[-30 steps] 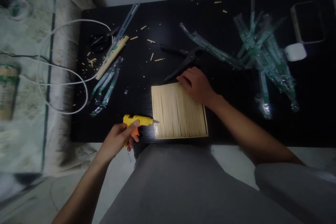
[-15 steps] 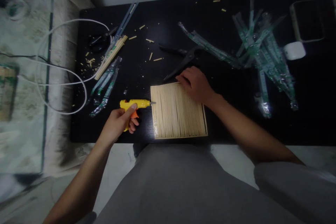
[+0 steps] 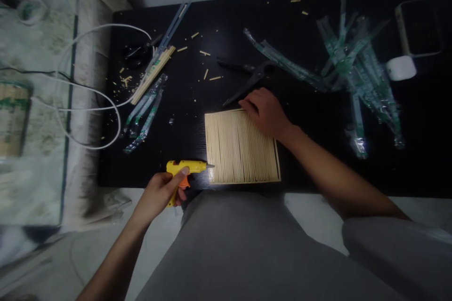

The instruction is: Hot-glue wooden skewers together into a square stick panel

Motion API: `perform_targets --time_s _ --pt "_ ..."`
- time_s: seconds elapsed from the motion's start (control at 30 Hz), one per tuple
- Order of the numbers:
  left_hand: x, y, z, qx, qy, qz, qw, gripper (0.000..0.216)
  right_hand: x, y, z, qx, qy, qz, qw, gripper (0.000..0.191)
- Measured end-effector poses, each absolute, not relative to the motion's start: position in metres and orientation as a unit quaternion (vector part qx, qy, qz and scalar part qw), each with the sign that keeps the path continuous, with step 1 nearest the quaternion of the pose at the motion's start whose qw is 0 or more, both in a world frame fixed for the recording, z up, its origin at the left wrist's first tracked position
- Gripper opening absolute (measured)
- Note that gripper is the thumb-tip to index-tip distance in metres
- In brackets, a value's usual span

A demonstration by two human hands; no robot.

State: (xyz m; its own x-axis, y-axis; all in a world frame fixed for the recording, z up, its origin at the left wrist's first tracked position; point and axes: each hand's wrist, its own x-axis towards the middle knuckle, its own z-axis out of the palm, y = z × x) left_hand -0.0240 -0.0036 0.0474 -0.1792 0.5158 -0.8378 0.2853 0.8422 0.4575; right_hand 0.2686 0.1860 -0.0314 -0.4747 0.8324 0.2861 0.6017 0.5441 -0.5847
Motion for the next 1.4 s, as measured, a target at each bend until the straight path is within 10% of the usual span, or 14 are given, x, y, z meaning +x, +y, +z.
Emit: perform_targets --time_s 1.4 --pt "-0.026 -0.023 0.048 0.304 0.761 0.07 0.569 0.061 0.268 0.187 -0.033 -0.438 -0.829 0.209 0.279 0.032"
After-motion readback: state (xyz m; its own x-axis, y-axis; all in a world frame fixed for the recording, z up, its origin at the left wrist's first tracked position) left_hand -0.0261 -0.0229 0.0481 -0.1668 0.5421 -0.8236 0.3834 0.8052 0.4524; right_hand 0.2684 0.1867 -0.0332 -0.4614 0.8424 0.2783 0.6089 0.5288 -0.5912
